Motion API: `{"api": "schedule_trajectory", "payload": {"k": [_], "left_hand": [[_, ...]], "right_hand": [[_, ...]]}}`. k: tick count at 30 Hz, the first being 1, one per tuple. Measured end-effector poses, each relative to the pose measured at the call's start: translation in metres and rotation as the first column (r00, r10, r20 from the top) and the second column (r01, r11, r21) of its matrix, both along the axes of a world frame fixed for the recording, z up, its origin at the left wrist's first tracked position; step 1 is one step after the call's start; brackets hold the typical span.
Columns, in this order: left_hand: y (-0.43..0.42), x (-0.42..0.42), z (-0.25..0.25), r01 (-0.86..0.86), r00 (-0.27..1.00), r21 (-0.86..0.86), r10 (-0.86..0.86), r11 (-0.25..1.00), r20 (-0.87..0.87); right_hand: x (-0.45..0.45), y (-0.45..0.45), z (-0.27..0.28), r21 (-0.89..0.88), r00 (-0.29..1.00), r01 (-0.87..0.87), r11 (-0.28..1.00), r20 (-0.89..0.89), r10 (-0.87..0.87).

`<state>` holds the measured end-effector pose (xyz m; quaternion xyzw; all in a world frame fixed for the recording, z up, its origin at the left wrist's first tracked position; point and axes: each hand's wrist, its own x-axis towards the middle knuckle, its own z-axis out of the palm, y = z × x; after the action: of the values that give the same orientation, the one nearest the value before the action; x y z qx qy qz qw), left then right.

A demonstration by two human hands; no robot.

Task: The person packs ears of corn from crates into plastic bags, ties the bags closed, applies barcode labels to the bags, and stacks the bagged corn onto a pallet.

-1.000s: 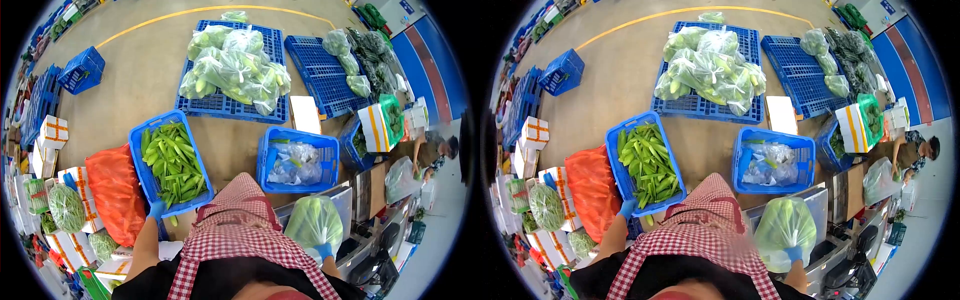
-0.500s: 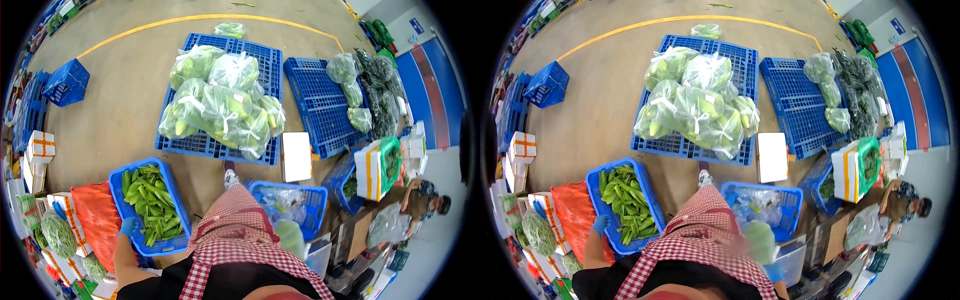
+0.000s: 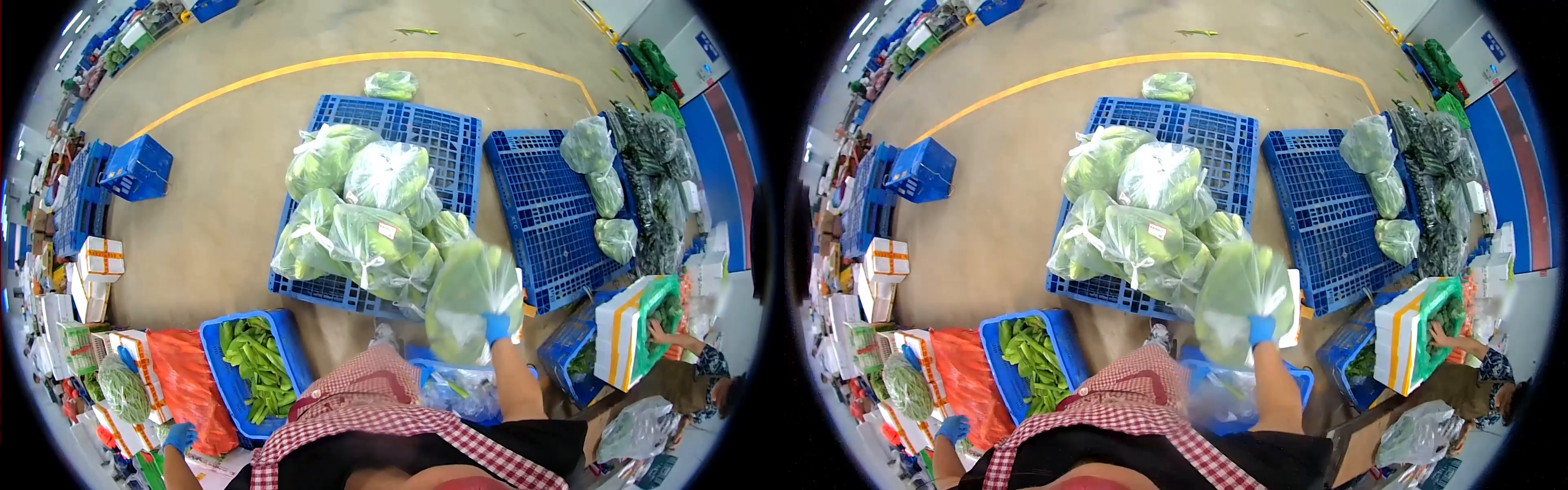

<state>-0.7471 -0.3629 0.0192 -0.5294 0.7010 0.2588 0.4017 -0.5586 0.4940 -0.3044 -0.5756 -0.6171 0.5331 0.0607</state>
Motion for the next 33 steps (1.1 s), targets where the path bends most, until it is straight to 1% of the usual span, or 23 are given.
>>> {"api": "schedule_trajectory", "payload": {"k": [1,2,4,5,6,8,10,13,16,17,18,19,20,21,22,25,27,28,29,30,31,32,33], "left_hand": [[0.005,-0.002,0.014,0.035,0.998,-0.021,-0.033,0.999,0.054],[-0.001,-0.004,0.020,0.059,0.998,-0.018,-0.058,0.998,0.033],[-0.006,-0.006,0.024,0.106,0.994,0.000,-0.106,0.994,-0.028],[-0.002,-0.004,0.025,-0.007,0.986,0.002,0.007,1.000,-0.164],[-0.016,0.000,0.023,-0.165,0.963,0.093,0.181,0.982,-0.200],[-0.025,0.020,0.027,-0.190,0.979,0.074,0.195,0.979,-0.056],[-0.009,0.045,0.039,-0.086,0.986,-0.003,0.085,0.996,0.144],[0.017,0.065,0.054,-0.005,0.984,-0.031,0.010,1.000,0.180],[0.039,0.065,0.051,0.027,0.972,-0.056,-0.013,0.998,0.233],[0.039,0.065,0.046,0.039,0.969,-0.048,-0.026,0.998,0.244],[0.043,0.066,0.039,0.048,0.968,-0.040,-0.037,0.998,0.247],[0.044,0.067,0.033,0.058,0.968,-0.034,-0.048,0.998,0.247],[0.044,0.064,0.027,0.074,0.967,-0.026,-0.066,0.997,0.245],[0.044,0.062,0.018,0.090,0.966,-0.013,-0.084,0.996,0.243],[0.044,0.059,0.008,0.112,0.964,0.003,-0.109,0.994,0.242],[0.037,0.054,-0.030,0.156,0.965,0.059,-0.165,0.986,0.204],[0.028,0.053,-0.064,0.252,0.939,0.094,-0.267,0.963,0.216],[0.022,0.053,-0.086,0.614,0.699,0.222,-0.653,0.757,0.291],[0.020,0.051,-0.110,0.919,0.031,0.371,-0.965,0.131,0.262],[0.022,0.051,-0.138,0.878,-0.398,0.359,-0.900,-0.317,0.176],[0.024,0.046,-0.167,0.995,-0.089,0.027,-0.990,-0.093,-0.112],[0.061,0.039,-0.171,0.978,0.202,0.095,-0.944,0.183,-0.262],[0.101,0.033,-0.172,0.864,0.504,0.220,-0.765,0.453,-0.401]], "right_hand": [[-0.024,0.030,-0.026,-0.003,0.998,0.007,1.000,-0.068,-0.007],[-0.071,0.041,0.003,-0.076,0.990,0.092,0.993,-0.101,-0.100],[-0.142,0.082,-0.005,0.069,0.976,0.049,0.996,-0.216,-0.033],[-0.175,0.108,-0.030,0.204,0.966,0.027,0.979,-0.258,0.028],[-0.214,0.111,0.007,0.263,0.980,0.038,0.964,-0.199,0.015],[-0.266,0.143,-0.018,0.151,0.954,0.025,0.988,-0.301,0.022],[-0.300,0.162,-0.061,0.391,0.992,-0.057,0.919,-0.081,0.096],[-0.287,0.186,-0.129,0.349,0.865,-0.500,0.793,0.247,0.437],[-0.219,0.108,-0.197,0.336,0.771,-0.621,0.708,0.097,0.630],[-0.189,0.052,-0.127,0.219,0.766,-0.640,0.736,0.250,0.592],[-0.152,0.018,-0.159,0.112,0.533,-0.833,0.541,0.422,0.733],[-0.098,-0.029,-0.168,0.141,0.672,-0.739,0.659,0.211,0.710],[-0.047,-0.076,-0.161,0.031,0.683,-0.711,0.703,0.268,0.679],[0.021,-0.120,-0.190,0.126,0.483,-0.875,0.467,0.279,0.830],[0.073,-0.158,-0.170,-0.049,0.435,-0.885,0.462,0.263,0.861],[0.196,-0.234,-0.101,-0.486,0.503,-0.685,0.542,0.223,0.835],[0.239,-0.252,-0.057,-0.627,0.607,-0.476,0.616,0.273,0.747],[0.260,-0.253,-0.046,-0.648,0.608,-0.437,0.624,0.298,0.736],[0.283,-0.248,-0.043,-0.639,0.557,-0.483,0.599,0.303,0.773],[0.299,-0.242,-0.038,-0.603,0.432,-0.604,0.521,0.303,0.850],[0.314,-0.229,-0.046,-0.465,0.093,-0.850,0.246,0.327,0.940],[0.319,-0.219,-0.049,-0.337,-0.170,-0.941,-0.018,0.425,0.889],[0.318,-0.210,-0.048,-0.249,-0.174,-0.967,-0.043,0.532,0.829]]}}
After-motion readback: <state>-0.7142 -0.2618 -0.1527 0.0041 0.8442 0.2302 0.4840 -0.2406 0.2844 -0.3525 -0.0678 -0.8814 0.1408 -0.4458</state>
